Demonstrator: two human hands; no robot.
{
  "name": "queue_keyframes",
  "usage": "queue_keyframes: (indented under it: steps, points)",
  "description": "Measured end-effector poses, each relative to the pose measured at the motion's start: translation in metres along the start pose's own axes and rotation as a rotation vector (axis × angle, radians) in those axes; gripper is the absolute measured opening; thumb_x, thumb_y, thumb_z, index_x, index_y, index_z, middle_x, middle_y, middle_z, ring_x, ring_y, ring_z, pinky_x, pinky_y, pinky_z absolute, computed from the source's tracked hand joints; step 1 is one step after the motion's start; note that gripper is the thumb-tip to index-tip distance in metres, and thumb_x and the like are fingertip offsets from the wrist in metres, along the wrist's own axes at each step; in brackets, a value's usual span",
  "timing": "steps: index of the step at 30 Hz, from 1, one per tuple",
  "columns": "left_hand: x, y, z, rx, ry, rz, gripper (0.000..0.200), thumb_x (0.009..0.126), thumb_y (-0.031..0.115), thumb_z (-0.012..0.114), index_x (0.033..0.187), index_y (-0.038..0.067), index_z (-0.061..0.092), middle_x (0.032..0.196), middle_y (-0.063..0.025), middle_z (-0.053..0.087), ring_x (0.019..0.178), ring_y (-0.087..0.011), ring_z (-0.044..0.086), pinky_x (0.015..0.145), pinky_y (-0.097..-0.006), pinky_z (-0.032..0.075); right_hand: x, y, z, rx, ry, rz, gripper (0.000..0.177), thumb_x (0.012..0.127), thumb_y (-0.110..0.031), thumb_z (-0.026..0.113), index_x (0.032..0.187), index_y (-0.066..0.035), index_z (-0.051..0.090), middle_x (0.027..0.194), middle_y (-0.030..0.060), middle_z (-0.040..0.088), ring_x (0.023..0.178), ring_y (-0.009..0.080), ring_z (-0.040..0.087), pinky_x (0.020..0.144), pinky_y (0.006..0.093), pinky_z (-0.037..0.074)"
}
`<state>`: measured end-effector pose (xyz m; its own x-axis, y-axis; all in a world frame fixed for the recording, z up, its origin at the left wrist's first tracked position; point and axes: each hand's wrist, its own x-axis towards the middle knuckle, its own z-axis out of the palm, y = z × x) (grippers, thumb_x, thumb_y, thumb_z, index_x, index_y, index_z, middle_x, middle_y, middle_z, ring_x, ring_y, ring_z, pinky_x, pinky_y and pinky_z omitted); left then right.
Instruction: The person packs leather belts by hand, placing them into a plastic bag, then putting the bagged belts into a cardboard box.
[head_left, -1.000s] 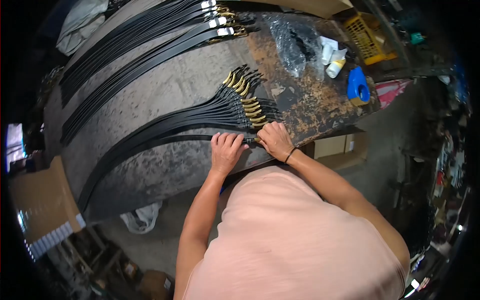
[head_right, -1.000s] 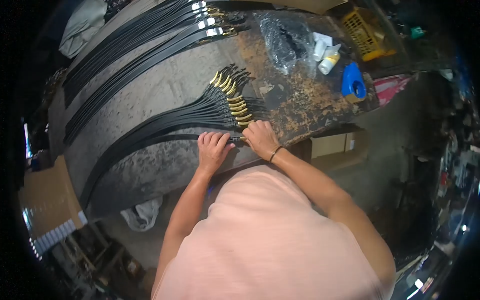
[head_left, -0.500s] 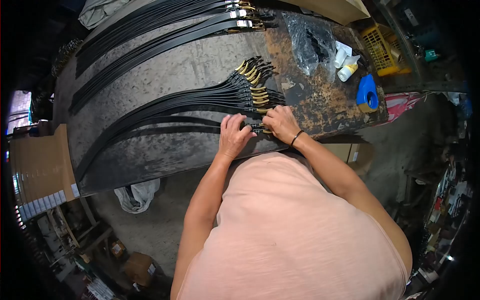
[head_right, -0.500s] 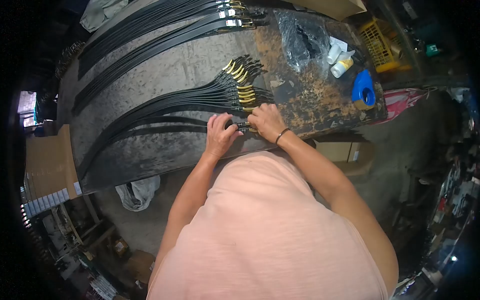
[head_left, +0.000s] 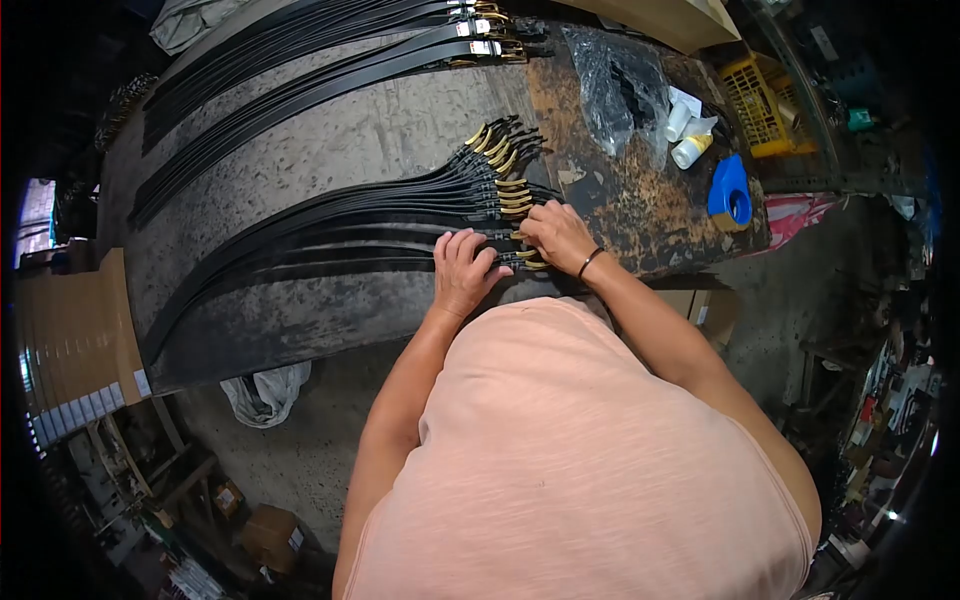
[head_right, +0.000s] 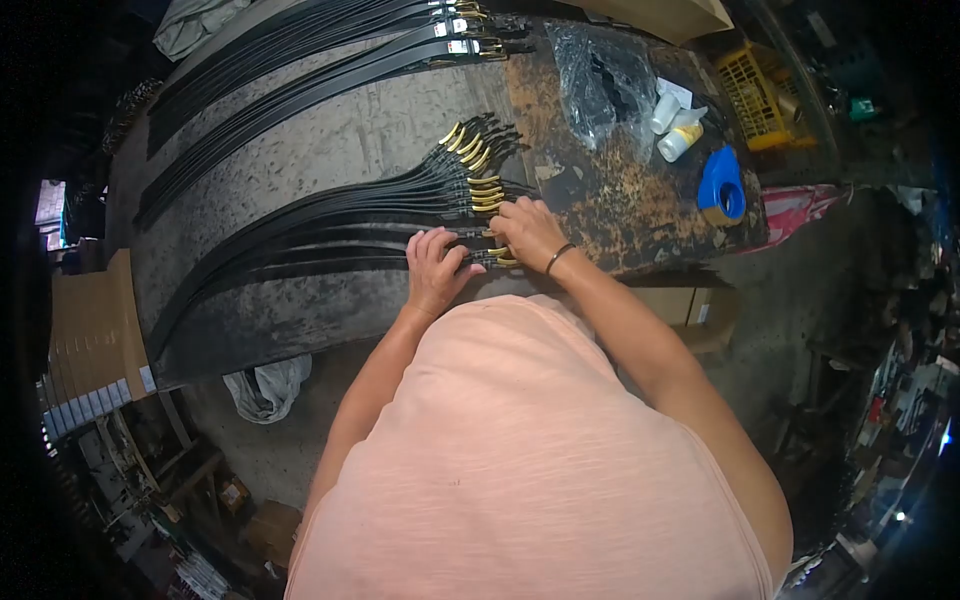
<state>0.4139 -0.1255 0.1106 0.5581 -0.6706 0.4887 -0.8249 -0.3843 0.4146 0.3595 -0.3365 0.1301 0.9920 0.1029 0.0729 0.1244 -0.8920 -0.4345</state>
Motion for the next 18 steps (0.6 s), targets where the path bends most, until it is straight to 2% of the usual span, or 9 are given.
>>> queue_keyframes:
  steps: [2,4,5,7,9,12,14,16,18]
  points:
    - [0.001,-0.002,0.001,0.071,0.046,0.029,0.043,0.063,0.031,0.083,0.092,0.010,0.059,0.098,-0.0056,0.059,0.094,-0.0292,0.056,0.083,-0.0433,0.042,-0.003,0.000,-0.004,-0.002,-0.083,-0.016,0.006,0.078,-0.013,0.064,0.083,-0.015,0.066,0.087,0.0017,0.057,0.090,0.0252,0.053,0.078,0.0397,0.042]
    - [-0.006,-0.011,0.010,-0.038,-0.055,0.011,0.045,0.062,0.033,0.083,0.093,0.010,0.059,0.098,-0.0058,0.060,0.095,-0.0297,0.056,0.084,-0.0428,0.043,-0.001,0.003,-0.005,0.018,-0.108,-0.015,0.007,0.078,-0.013,0.063,0.084,-0.015,0.066,0.087,0.0013,0.058,0.090,0.0254,0.053,0.078,0.0400,0.043]
    - [-0.010,-0.013,0.014,-0.038,-0.054,0.009,0.045,0.062,0.033,0.083,0.093,0.010,0.059,0.098,-0.0058,0.060,0.095,-0.0297,0.056,0.084,-0.0428,0.043,0.001,0.004,-0.008,0.025,-0.197,-0.027,0.007,0.078,-0.013,0.064,0.084,-0.014,0.066,0.088,0.0016,0.058,0.090,0.0257,0.053,0.078,0.0403,0.043]
    - [-0.015,-0.016,0.020,-0.184,-0.156,-0.142,0.048,0.062,0.033,0.083,0.096,0.009,0.059,0.099,-0.0066,0.060,0.096,-0.0310,0.056,0.084,-0.0421,0.044,0.008,0.005,-0.013,0.028,-0.283,-0.043,0.007,0.078,-0.013,0.064,0.085,-0.014,0.066,0.088,0.0020,0.058,0.090,0.0260,0.053,0.079,0.0406,0.043]
    - [-0.013,-0.018,0.023,-0.191,-0.138,-0.153,0.049,0.062,0.033,0.084,0.096,0.009,0.059,0.101,-0.0074,0.060,0.096,-0.0309,0.056,0.084,-0.0419,0.044,0.016,0.002,-0.015,0.122,0.025,-0.094,0.010,0.077,-0.012,0.068,0.085,-0.010,0.062,0.088,0.0057,0.056,0.087,0.0271,0.053,0.075,0.0400,0.043]
    - [-0.012,-0.015,0.021,-0.159,-0.098,-0.149,0.050,0.062,0.034,0.084,0.097,0.008,0.059,0.103,-0.0086,0.060,0.098,-0.0300,0.056,0.083,-0.0417,0.044,0.026,-0.001,-0.007,-0.024,0.123,0.018,0.010,0.078,-0.016,0.067,0.087,-0.013,0.065,0.091,0.0042,0.055,0.093,0.0271,0.052,0.078,0.0409,0.042]
    - [-0.005,-0.011,0.013,-0.117,-0.074,-0.129,0.050,0.062,0.034,0.084,0.097,0.008,0.060,0.105,-0.0090,0.059,0.099,-0.0290,0.055,0.083,-0.0416,0.044,0.027,0.003,0.000,-0.077,0.107,0.033,0.008,0.078,-0.015,0.067,0.085,-0.013,0.064,0.090,0.0042,0.054,0.094,0.0271,0.051,0.078,0.0408,0.041]
    - [0.007,-0.005,0.000,0.089,0.031,-0.022,0.050,0.061,0.036,0.083,0.096,0.008,0.060,0.107,-0.0093,0.058,0.100,-0.0273,0.055,0.083,-0.0414,0.044,0.024,0.003,-0.001,-0.038,0.021,-0.014,0.006,0.078,-0.014,0.066,0.083,-0.013,0.063,0.091,0.0037,0.053,0.093,0.0262,0.051,0.077,0.0411,0.041]
    - [0.007,-0.008,0.002,0.055,0.000,-0.035,0.050,0.061,0.036,0.083,0.096,0.008,0.060,0.106,-0.0088,0.058,0.099,-0.0271,0.055,0.084,-0.0412,0.044,0.019,0.004,-0.001,-0.011,0.040,-0.060,0.004,0.078,-0.013,0.064,0.081,-0.013,0.063,0.088,0.0038,0.057,0.091,0.0257,0.053,0.076,0.0410,0.042]
